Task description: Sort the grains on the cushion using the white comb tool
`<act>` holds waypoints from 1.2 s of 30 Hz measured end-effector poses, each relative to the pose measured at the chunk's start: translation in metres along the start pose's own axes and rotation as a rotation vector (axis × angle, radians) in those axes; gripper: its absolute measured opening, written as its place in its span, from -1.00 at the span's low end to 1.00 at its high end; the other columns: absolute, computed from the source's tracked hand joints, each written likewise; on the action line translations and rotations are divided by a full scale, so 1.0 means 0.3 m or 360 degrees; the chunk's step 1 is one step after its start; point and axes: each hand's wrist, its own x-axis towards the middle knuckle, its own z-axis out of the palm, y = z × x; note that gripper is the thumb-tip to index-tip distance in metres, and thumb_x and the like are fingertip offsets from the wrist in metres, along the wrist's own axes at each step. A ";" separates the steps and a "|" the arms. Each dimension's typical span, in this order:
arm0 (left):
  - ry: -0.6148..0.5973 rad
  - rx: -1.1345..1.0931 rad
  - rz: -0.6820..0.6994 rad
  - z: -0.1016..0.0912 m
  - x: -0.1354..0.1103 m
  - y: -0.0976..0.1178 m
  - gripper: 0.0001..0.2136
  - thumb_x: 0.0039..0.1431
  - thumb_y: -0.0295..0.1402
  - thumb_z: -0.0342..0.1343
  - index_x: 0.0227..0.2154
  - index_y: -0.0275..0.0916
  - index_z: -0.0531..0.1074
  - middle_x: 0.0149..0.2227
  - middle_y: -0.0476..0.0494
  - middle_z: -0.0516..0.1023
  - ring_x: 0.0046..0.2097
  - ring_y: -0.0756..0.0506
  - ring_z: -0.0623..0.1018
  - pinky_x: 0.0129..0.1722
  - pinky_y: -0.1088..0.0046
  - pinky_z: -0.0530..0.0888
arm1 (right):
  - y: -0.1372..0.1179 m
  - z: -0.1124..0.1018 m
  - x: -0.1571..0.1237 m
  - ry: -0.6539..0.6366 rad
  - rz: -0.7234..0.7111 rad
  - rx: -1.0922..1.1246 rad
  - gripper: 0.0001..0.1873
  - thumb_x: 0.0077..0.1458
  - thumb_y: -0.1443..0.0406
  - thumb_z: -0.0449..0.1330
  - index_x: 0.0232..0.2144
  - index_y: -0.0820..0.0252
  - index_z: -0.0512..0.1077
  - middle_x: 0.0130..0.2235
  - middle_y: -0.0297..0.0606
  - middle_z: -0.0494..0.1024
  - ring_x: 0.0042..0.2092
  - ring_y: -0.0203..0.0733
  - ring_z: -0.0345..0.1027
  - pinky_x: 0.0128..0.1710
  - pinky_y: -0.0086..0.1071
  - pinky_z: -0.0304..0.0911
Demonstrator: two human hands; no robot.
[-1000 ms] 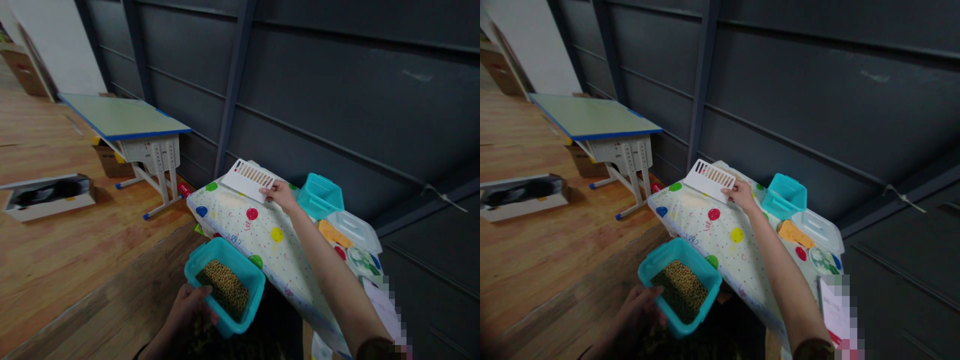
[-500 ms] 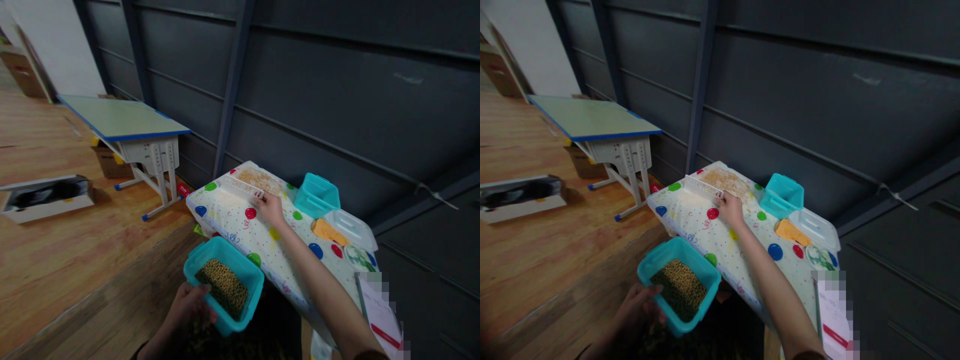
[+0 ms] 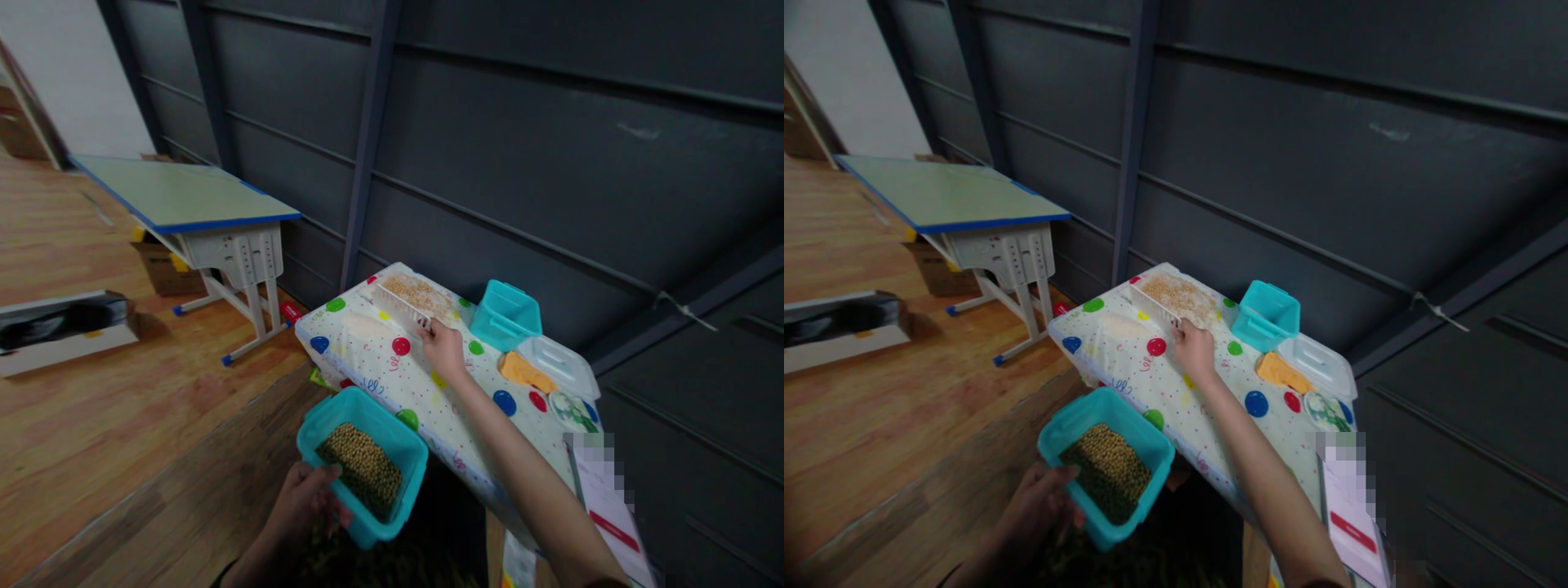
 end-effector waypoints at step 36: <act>0.0075 0.0096 0.0004 -0.019 0.019 -0.035 -0.49 -0.05 0.11 0.44 -0.83 -0.16 0.52 -0.75 -0.26 0.56 -0.72 -0.09 0.39 -0.69 0.37 0.29 | -0.025 -0.007 -0.047 0.0084 0.0026 0.0189 -0.76 0.31 0.21 0.21 -0.42 0.08 0.53 -0.47 -0.25 0.61 -0.41 -0.08 0.42 -0.32 -0.33 0.15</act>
